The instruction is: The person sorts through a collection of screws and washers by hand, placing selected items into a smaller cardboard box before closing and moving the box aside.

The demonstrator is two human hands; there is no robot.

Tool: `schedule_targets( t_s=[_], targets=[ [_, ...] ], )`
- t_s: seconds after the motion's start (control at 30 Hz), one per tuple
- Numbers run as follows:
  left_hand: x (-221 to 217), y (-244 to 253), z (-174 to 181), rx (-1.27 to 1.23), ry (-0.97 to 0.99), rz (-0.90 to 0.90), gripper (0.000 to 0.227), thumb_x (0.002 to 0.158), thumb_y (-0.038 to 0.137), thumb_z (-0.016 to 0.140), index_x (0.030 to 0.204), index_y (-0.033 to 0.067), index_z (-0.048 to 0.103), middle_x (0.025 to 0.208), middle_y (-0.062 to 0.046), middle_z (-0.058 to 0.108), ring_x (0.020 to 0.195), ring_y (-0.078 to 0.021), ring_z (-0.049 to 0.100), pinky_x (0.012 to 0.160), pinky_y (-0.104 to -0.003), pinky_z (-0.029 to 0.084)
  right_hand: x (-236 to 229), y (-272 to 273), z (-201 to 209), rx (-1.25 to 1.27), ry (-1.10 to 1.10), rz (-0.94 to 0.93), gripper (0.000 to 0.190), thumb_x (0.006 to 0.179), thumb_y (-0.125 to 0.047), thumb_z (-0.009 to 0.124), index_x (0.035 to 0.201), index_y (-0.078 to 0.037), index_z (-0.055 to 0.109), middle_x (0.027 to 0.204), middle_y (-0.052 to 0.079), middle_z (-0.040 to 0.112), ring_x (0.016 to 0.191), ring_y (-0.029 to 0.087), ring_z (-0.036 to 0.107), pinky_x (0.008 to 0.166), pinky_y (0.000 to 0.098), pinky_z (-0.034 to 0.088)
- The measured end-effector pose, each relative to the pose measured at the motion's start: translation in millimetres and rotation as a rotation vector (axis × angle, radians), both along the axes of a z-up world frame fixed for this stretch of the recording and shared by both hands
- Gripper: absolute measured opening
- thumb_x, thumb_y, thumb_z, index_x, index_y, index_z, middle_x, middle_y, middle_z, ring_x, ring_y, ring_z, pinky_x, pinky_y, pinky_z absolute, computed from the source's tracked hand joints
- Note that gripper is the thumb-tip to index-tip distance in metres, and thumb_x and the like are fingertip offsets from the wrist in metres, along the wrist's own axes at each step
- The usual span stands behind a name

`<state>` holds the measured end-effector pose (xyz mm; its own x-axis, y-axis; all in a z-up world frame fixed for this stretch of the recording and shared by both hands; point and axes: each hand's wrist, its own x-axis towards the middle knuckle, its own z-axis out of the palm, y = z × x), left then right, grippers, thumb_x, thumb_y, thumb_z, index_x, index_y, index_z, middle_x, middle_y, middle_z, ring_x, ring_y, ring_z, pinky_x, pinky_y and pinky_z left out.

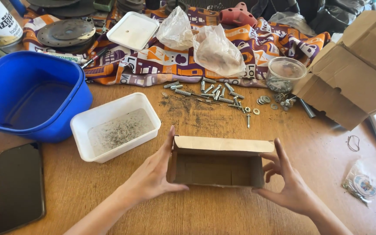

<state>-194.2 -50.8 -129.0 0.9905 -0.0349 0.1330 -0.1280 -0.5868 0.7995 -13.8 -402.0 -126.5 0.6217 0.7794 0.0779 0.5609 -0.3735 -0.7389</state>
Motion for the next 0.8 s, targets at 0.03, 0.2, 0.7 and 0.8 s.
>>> schedule_targets(
  t_s=[0.03,0.2,0.7,0.8],
  targets=[
    [1,-3,-1,-0.017,0.077,-0.004,0.155,0.071,0.033,0.101,0.154,0.0280,-0.030,0.170,-0.027,0.001,0.146,-0.0437,0.039,0.118,-0.050,0.028,1,-6,-4,0.001,-0.108,0.077,0.140,0.069,-0.023,0.092,0.162,-0.022,-0.012,0.149,0.012,0.055,0.082,0.015,0.070,0.071,0.0292,0.062],
    [8,-5,-8,-0.025,0.057,-0.072,0.158,0.069,0.028,0.103,0.154,0.0156,-0.029,0.171,-0.022,-0.012,0.159,-0.0357,0.005,0.124,-0.043,0.011,4,-7,-6,-0.177,-0.045,0.029,0.139,0.071,-0.039,0.092,0.164,-0.022,-0.010,0.142,0.005,0.053,0.077,0.014,0.064,0.084,0.0311,0.059],
    [5,5,-33,0.364,-0.023,-0.026,0.124,0.062,0.064,0.106,0.144,0.0015,0.038,0.150,-0.021,0.030,0.141,-0.0393,0.036,0.115,-0.056,0.034,66,24,18,-0.450,0.157,0.159,0.092,0.072,-0.070,0.054,0.149,-0.021,0.047,0.106,-0.002,0.072,0.068,0.008,0.058,0.061,0.0256,0.050],
    [6,5,-33,0.348,-0.082,-0.069,0.118,0.069,0.064,0.098,0.147,0.0009,0.037,0.153,-0.017,0.037,0.141,-0.0349,0.039,0.115,-0.048,0.032,90,47,12,-0.379,-0.035,-0.090,0.051,0.090,-0.046,0.060,0.132,-0.017,0.064,0.090,-0.002,0.074,0.080,0.014,0.067,0.074,0.0312,0.052]
  ],
)
